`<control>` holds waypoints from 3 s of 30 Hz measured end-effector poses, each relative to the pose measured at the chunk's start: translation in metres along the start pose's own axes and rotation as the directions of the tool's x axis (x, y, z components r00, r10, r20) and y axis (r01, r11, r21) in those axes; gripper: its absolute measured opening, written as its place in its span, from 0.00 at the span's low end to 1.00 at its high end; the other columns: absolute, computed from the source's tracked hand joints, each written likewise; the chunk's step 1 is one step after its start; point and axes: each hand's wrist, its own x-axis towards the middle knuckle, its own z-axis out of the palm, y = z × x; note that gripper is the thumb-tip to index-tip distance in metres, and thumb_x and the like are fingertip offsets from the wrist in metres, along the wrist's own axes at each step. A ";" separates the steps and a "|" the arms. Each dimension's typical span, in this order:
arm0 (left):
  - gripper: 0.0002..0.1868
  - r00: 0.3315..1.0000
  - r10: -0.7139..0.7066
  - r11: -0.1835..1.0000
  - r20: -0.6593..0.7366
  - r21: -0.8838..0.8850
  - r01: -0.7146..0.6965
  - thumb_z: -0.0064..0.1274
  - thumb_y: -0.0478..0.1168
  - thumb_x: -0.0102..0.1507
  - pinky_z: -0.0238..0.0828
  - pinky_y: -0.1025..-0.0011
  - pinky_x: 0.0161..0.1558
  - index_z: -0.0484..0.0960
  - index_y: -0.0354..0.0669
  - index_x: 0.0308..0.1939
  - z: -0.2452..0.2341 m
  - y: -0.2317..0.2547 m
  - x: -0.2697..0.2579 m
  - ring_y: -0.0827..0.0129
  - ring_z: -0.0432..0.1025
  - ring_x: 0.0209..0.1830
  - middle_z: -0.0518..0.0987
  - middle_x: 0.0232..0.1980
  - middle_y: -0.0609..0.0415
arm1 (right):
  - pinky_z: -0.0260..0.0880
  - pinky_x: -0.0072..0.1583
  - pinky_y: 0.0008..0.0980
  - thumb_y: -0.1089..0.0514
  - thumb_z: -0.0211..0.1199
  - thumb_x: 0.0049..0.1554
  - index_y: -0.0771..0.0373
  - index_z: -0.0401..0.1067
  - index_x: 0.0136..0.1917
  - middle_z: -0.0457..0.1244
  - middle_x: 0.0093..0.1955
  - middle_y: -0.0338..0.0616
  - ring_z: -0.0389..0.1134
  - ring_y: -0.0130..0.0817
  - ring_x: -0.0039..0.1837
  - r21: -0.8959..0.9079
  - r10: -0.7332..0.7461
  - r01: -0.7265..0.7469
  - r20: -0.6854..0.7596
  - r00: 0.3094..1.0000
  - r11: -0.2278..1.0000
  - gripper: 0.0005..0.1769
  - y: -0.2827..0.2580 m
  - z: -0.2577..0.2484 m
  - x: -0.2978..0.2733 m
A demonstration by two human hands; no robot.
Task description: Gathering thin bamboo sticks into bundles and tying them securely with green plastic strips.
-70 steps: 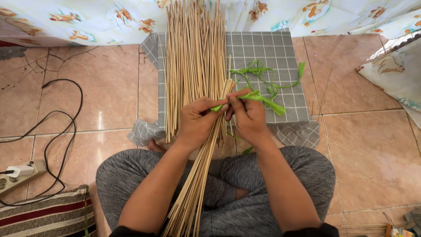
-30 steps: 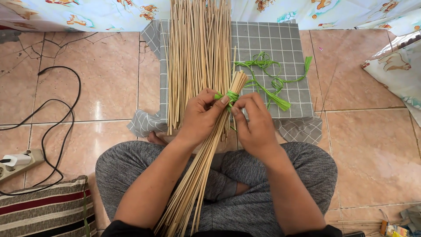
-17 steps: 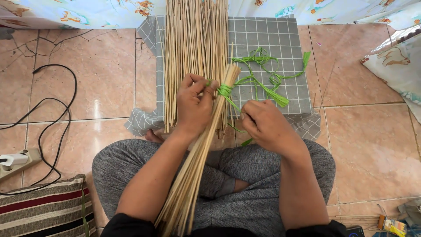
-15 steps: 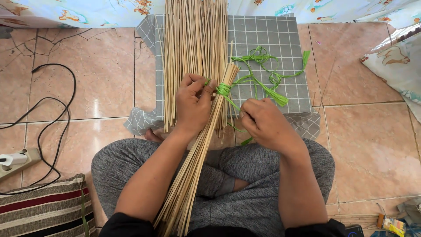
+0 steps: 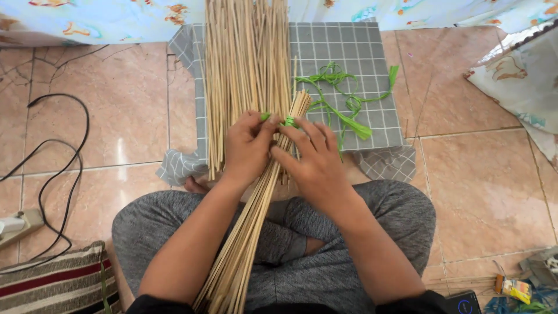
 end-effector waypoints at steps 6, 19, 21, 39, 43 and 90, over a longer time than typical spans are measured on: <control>0.19 0.978 0.124 0.984 0.170 -0.150 -0.098 0.50 0.32 0.68 0.77 0.49 0.61 0.74 0.38 0.64 -0.014 0.044 -0.020 0.52 0.75 0.59 0.79 0.53 0.41 | 0.46 0.78 0.50 0.64 0.72 0.56 0.52 0.77 0.46 0.67 0.71 0.46 0.53 0.56 0.80 0.048 0.034 -0.025 -0.195 0.980 0.999 0.08 0.059 0.019 -0.016; 0.09 0.932 -0.023 0.972 -0.361 0.208 0.104 0.51 0.32 0.74 0.74 0.80 0.50 0.78 0.40 0.57 -0.157 -0.005 -0.034 0.75 0.77 0.47 0.79 0.48 0.56 | 0.64 0.46 0.40 0.58 0.76 0.55 0.69 0.79 0.53 0.65 0.45 0.49 0.64 0.43 0.42 -0.154 0.750 -0.734 0.136 0.647 0.661 0.15 0.155 -0.114 -0.103; 0.07 0.915 -0.018 0.991 -0.403 0.114 0.069 0.50 0.35 0.75 0.77 0.82 0.51 0.78 0.43 0.56 -0.153 -0.001 -0.029 0.77 0.76 0.45 0.78 0.47 0.58 | 0.59 0.39 0.33 0.60 0.69 0.56 0.71 0.78 0.52 0.65 0.36 0.45 0.59 0.33 0.35 0.034 0.848 -0.870 0.211 0.487 0.492 0.13 0.152 -0.113 -0.104; 0.11 0.975 -0.010 0.983 -0.221 0.175 0.050 0.49 0.30 0.74 0.74 0.78 0.51 0.76 0.34 0.61 -0.118 0.000 -0.022 0.72 0.75 0.45 0.77 0.46 0.52 | 0.72 0.54 0.43 0.58 0.59 0.60 0.70 0.70 0.67 0.69 0.56 0.60 0.73 0.51 0.53 -0.066 0.947 -0.960 0.195 0.256 0.273 0.24 0.220 -0.023 -0.133; 0.12 0.977 -0.004 0.983 -0.211 0.176 0.042 0.49 0.30 0.74 0.73 0.77 0.51 0.75 0.34 0.61 -0.118 0.000 -0.022 0.71 0.75 0.45 0.77 0.46 0.51 | 0.71 0.50 0.39 0.58 0.61 0.58 0.68 0.72 0.66 0.70 0.50 0.55 0.72 0.45 0.47 -0.038 0.928 -0.963 0.283 0.244 0.265 0.23 0.210 -0.019 -0.127; 0.12 0.971 0.026 0.948 -0.237 0.315 0.051 0.56 0.35 0.69 0.72 0.64 0.42 0.81 0.35 0.56 -0.119 -0.007 -0.021 0.60 0.78 0.36 0.80 0.40 0.41 | 0.69 0.58 0.56 0.48 0.64 0.61 0.73 0.69 0.71 0.63 0.59 0.64 0.68 0.62 0.61 -0.272 0.841 -0.804 0.298 0.452 0.529 0.33 0.178 0.008 -0.094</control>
